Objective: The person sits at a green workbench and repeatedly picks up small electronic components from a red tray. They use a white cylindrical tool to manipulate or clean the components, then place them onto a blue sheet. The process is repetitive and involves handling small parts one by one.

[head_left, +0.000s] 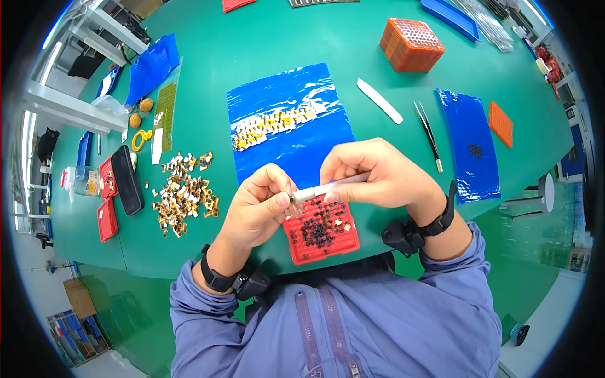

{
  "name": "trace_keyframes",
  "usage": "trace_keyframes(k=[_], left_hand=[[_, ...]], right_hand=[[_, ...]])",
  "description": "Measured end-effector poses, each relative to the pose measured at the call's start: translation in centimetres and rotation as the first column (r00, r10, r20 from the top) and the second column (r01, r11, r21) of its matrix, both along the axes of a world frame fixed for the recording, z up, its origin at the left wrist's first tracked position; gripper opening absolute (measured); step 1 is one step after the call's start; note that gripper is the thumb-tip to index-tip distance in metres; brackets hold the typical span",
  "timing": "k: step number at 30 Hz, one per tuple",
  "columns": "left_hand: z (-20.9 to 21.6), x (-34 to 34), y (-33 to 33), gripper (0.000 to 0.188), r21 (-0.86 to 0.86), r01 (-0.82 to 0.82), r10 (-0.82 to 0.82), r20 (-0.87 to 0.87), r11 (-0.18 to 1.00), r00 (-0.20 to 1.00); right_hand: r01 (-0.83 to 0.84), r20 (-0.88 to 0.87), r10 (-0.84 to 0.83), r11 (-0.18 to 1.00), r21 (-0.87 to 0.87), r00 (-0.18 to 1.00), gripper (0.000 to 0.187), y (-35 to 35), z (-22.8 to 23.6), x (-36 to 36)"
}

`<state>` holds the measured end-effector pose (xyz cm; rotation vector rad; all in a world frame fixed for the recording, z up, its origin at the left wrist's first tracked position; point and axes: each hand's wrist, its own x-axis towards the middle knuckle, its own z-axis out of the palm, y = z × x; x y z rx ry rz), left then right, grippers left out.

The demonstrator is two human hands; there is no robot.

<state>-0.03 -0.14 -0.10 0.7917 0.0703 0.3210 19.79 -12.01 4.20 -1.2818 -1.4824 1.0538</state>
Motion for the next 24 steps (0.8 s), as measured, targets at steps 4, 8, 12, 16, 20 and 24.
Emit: trace_keyframes(k=[4,8,12,16,20,24], left_hand=[[-0.1,0.0,0.0,0.009,-0.003,-0.001,0.001,0.016,1.000,1.000],[0.0,0.0,-0.1,0.008,0.013,0.009,-0.010,0.017,1.000,1.000],[-0.2,-0.1,0.0,0.008,0.027,0.012,-0.012,0.020,1.000,1.000],[0.0,-0.1,0.0,0.008,0.037,0.012,-0.013,0.024,0.999,1.000],[0.0,-0.2,0.0,0.009,0.051,0.008,-0.009,0.017,0.999,1.000],[0.1,-0.1,-0.1,0.009,0.074,0.007,-0.009,0.020,0.997,1.000]], right_hand=[[-0.016,-0.111,0.000,0.990,-0.141,0.994,0.010,-0.1,0.8,-0.2],[-0.014,-0.112,0.005,0.997,-0.074,0.994,0.014,-0.2,-0.1,0.0],[-0.020,-0.074,0.019,1.000,-0.016,0.997,0.014,-0.2,-0.2,0.0],[-0.024,-0.023,0.025,0.998,0.066,0.999,0.010,-0.1,0.0,0.2],[-0.033,-0.047,0.031,0.999,-0.040,0.998,0.010,-0.2,0.8,0.2],[-0.010,-0.077,0.005,0.998,-0.066,0.997,0.011,-0.3,0.9,0.1]])
